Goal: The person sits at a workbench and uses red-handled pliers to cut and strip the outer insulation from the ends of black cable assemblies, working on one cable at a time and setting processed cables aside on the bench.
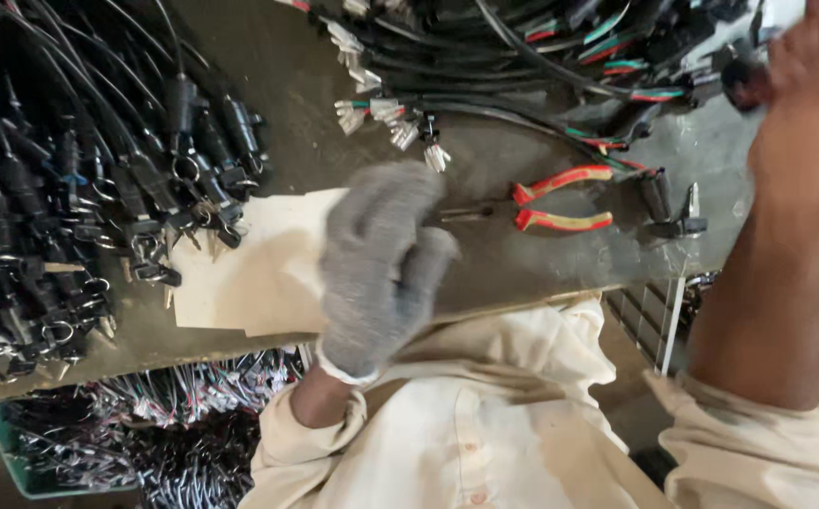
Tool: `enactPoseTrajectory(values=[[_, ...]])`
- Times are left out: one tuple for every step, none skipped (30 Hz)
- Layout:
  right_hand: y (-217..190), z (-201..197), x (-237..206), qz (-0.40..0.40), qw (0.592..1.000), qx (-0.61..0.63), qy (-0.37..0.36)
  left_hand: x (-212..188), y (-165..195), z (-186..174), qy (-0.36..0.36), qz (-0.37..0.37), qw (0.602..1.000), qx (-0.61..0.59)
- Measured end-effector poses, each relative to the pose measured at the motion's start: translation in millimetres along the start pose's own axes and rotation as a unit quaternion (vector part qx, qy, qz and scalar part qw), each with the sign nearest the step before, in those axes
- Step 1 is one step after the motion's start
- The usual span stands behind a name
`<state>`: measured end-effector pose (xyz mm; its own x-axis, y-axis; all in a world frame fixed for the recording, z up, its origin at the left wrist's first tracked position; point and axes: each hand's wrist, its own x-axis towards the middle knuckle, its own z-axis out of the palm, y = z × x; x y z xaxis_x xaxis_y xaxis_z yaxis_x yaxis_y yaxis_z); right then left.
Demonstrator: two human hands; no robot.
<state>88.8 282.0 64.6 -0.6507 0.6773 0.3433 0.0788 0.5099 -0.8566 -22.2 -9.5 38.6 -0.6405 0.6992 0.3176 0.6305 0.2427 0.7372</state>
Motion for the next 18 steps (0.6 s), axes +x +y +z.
enactPoseTrajectory(values=[[-16.7,5.5,-8.5,0.057,0.990,0.120,0.036,6.0,5.8,4.1,-0.018,0.027,0.999,-0.018],[-33.7,12.1,-25.6,0.082,0.968,0.236,0.028,12.3,12.3,8.5,-0.038,0.052,0.997,-0.036],[-46.4,18.6,-42.2,0.104,0.943,0.316,0.018,18.5,19.1,12.9,-0.058,0.078,0.994,-0.054],[-55.1,25.6,-60.3,0.128,0.915,0.382,0.005,23.6,27.3,18.8,-0.063,0.072,0.988,-0.118],[-59.9,32.5,-77.9,0.147,0.894,0.423,-0.010,27.6,35.3,24.6,-0.069,0.066,0.979,-0.182],[-60.0,35.4,-90.2,0.158,0.876,0.455,-0.018,29.4,41.0,27.1,-0.075,0.059,0.965,-0.243],[-59.0,36.8,-101.0,0.168,0.858,0.485,-0.020,28.9,44.6,27.8,-0.128,-0.012,0.959,-0.252],[-56.9,38.5,-108.9,0.162,0.846,0.507,-0.021,26.2,46.6,27.9,-0.180,-0.084,0.945,-0.260],[-55.6,40.5,-114.9,0.156,0.834,0.528,-0.023,22.5,46.4,28.5,-0.230,-0.156,0.923,-0.266],[-56.4,42.3,-119.4,0.136,0.830,0.541,-0.022,17.8,44.0,28.9,-0.189,-0.172,0.904,-0.341],[-58.4,45.0,-121.9,0.124,0.825,0.550,-0.032,12.7,39.7,29.7,-0.149,-0.185,0.879,-0.414],[-62.4,48.6,-123.6,0.113,0.821,0.559,-0.042,10.3,33.2,33.6,-0.108,-0.191,0.848,-0.483],[-69.2,52.7,-126.4,0.136,0.810,0.565,-0.074,9.2,26.2,38.6,-0.083,-0.210,0.823,-0.522],[-75.7,57.0,-127.8,0.160,0.799,0.570,-0.105,7.6,21.5,43.7,-0.058,-0.235,0.792,-0.560],[-82.1,59.8,-129.3,0.120,0.826,0.529,-0.153,6.2,18.7,48.1,-0.036,-0.261,0.758,-0.597],[-86.9,60.8,-128.5,0.074,0.849,0.486,-0.195,5.8,16.8,49.3,-0.083,-0.254,0.756,-0.598],[-89.9,61.8,-127.7,-0.062,0.888,0.381,-0.249,6.8,16.0,49.4,-0.130,-0.241,0.755,-0.596],[-91.9,56.6,-125.4,-0.095,0.894,0.361,-0.246,8.6,16.1,46.6,-0.176,-0.226,0.753,-0.592]])
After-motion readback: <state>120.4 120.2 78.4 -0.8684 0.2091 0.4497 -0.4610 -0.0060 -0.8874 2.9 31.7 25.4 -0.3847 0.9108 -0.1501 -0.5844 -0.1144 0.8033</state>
